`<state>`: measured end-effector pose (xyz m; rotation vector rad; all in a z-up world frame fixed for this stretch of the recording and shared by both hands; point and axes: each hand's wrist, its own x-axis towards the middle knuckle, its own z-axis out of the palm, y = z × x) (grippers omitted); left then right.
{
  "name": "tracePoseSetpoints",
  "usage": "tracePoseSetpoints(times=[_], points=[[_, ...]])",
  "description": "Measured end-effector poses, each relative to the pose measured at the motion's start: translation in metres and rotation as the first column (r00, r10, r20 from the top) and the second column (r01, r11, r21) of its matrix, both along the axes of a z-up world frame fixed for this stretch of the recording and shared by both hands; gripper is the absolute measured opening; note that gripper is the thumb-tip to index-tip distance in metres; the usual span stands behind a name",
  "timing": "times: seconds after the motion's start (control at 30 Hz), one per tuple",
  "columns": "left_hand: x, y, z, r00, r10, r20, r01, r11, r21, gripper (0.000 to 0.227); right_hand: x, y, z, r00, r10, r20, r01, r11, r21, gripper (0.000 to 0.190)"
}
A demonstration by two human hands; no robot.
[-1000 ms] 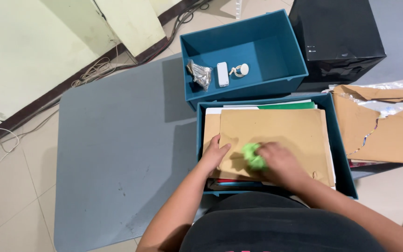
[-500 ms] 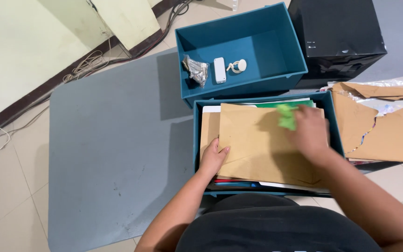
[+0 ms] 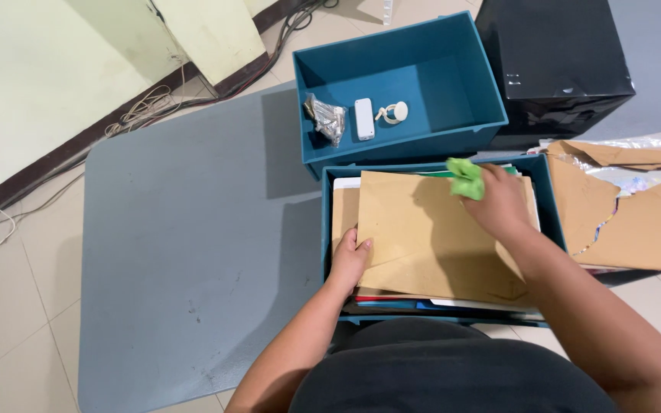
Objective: Cleaning and organizing folders and magazines using a cloth and storage bins.
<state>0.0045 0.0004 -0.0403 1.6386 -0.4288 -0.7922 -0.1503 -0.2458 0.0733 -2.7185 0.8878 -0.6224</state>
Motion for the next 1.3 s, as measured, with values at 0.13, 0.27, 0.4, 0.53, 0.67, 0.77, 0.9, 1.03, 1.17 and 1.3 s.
tracePoseSetpoints(times=[0.13,0.27,0.4,0.53,0.67,0.77,0.9,1.03,1.17,1.3], points=[[0.017,0.003,-0.005,0.91,0.043,-0.411,-0.097,0.989,-0.113,0.03,-0.027,0.061,0.087,0.989,0.043,-0.141,0.043,0.828,0.559,0.064],[0.023,-0.007,0.019,0.769,0.124,-0.626,-0.191,0.981,-0.041,0.037,-0.035,0.118,0.12,0.886,0.335,-0.321,-0.173,0.881,0.441,0.108],[0.021,-0.01,0.028,0.633,0.156,-0.758,-0.256,0.967,-0.014,0.037,-0.051,0.135,0.135,0.742,0.376,-0.555,-0.275,0.926,0.26,0.109],[0.016,-0.013,0.037,0.619,0.098,-0.779,-0.268,0.959,-0.092,0.034,-0.057,0.136,0.13,0.667,0.494,-0.557,-0.3,0.863,0.405,0.107],[0.011,-0.007,0.038,0.684,-0.084,-0.725,-0.059,0.984,-0.17,0.032,-0.054,0.139,0.122,0.775,0.31,-0.551,-0.218,0.949,0.227,0.095],[0.022,-0.009,0.031,0.965,-0.087,-0.248,-0.024,0.91,-0.414,0.029,-0.056,0.122,0.144,0.87,0.182,-0.458,-0.086,0.971,0.224,0.089],[0.006,0.035,0.192,0.548,0.213,0.809,0.27,0.87,-0.412,0.057,-0.076,0.103,0.211,0.93,0.085,-0.357,0.069,0.915,0.397,0.092],[0.004,0.036,0.138,0.831,-0.461,0.311,0.539,0.804,-0.251,0.052,-0.068,0.09,0.217,0.954,0.122,-0.275,-0.049,0.965,0.258,0.098],[0.002,0.028,0.047,0.92,-0.382,-0.089,0.379,0.924,-0.051,0.035,-0.024,0.111,0.176,0.984,0.163,-0.074,-0.163,0.987,0.01,0.087],[0.003,0.033,-0.033,0.86,-0.224,-0.458,0.139,0.967,-0.212,0.033,0.003,0.158,0.089,0.815,0.495,-0.301,-0.414,0.861,0.296,0.081]])
